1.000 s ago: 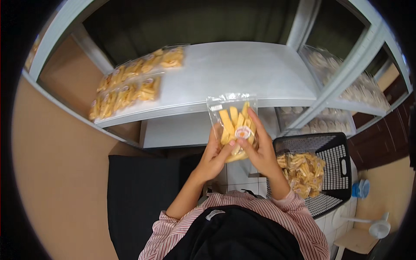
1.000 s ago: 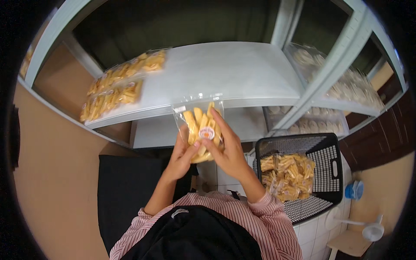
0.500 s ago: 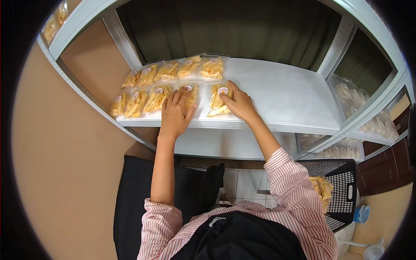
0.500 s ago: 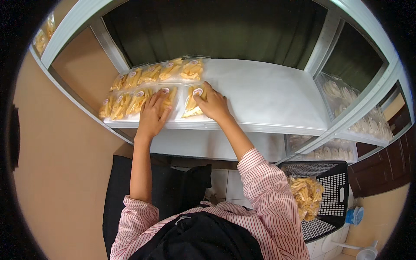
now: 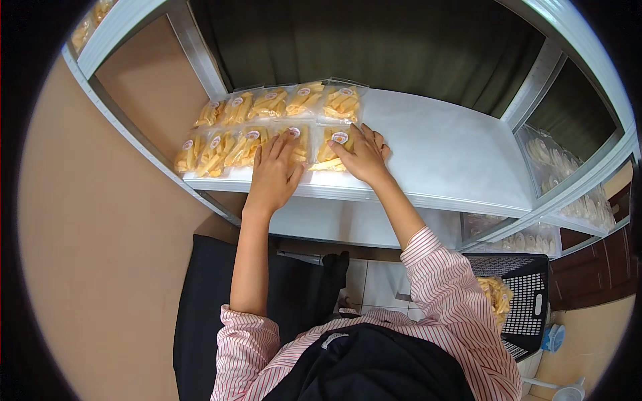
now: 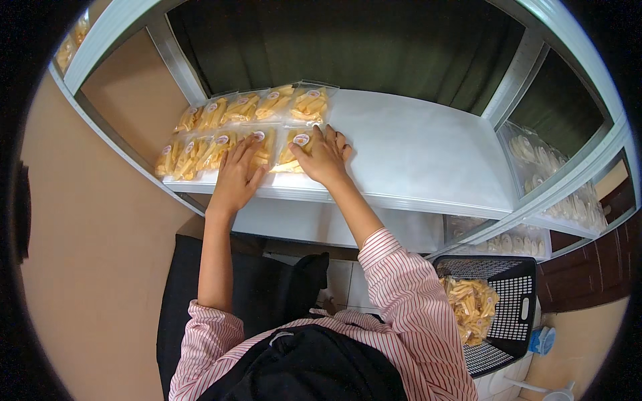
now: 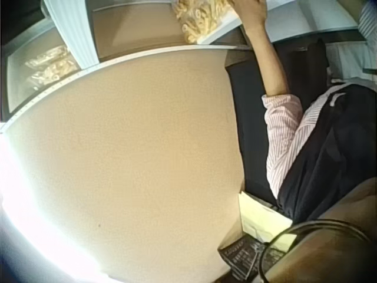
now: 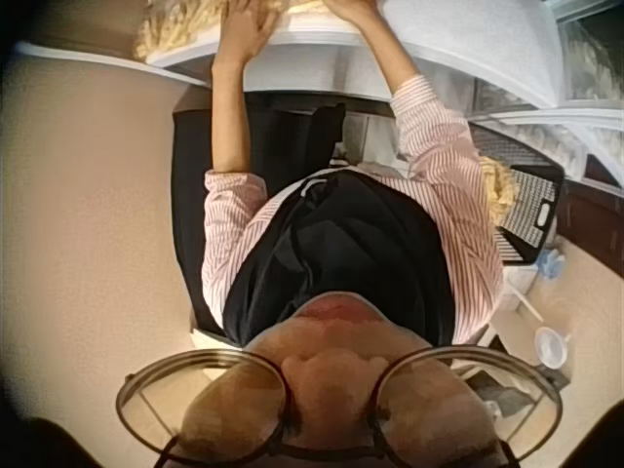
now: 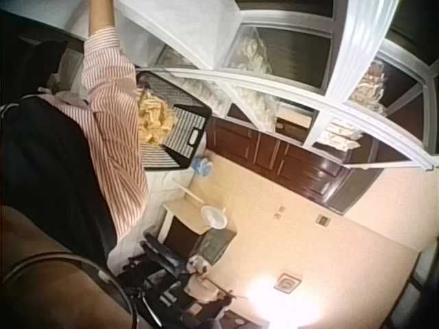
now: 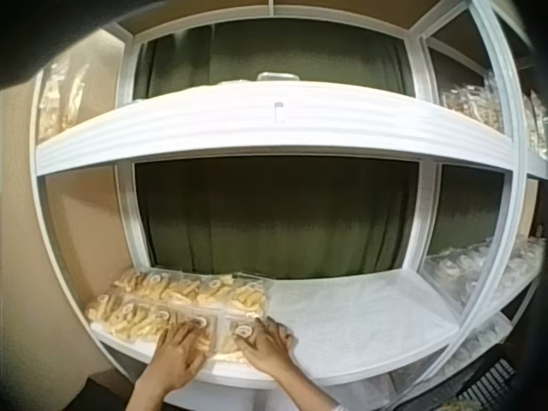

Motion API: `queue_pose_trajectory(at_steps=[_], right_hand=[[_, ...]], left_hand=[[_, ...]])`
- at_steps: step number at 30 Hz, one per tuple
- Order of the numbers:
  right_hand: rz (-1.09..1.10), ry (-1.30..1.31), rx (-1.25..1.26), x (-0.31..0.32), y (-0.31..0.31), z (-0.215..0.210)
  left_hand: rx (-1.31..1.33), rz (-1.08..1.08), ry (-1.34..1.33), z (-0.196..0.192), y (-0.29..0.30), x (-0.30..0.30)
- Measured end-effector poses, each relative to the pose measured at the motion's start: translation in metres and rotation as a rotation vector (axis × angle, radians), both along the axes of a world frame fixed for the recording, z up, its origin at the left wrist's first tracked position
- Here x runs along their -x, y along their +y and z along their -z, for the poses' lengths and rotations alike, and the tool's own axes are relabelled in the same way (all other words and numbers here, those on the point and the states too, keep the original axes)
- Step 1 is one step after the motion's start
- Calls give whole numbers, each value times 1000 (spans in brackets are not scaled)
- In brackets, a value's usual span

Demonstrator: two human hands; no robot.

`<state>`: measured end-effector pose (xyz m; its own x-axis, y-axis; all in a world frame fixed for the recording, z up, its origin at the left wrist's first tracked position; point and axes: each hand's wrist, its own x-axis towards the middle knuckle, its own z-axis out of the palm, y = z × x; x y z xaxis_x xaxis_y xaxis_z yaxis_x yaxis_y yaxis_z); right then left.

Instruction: Placing individual bags of snacks from a basket onto storage shelves.

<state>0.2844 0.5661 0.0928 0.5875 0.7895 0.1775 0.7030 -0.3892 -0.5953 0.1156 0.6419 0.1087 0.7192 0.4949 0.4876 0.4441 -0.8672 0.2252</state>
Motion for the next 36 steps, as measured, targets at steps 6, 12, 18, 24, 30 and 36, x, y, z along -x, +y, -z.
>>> queue_pose_trajectory(at_steps=[6,12,18,24,30,36], right_hand=[[21,-15,8,8,-1,-1],[124,2,-214,14,-30,12],[276,-141,-806,4,-153,25],[735,-304,-707,-8,-317,102],[1318,-179,-475,-6,-492,226],[1200,751,495,22,-573,315]], left_hand=[[42,-4,82,-12,-1,9],[-18,41,-118,-12,-23,4],[32,319,-665,9,-94,-11],[162,472,-522,61,-174,-59],[118,388,-177,81,-210,-110],[-27,284,-60,92,-222,-120]])
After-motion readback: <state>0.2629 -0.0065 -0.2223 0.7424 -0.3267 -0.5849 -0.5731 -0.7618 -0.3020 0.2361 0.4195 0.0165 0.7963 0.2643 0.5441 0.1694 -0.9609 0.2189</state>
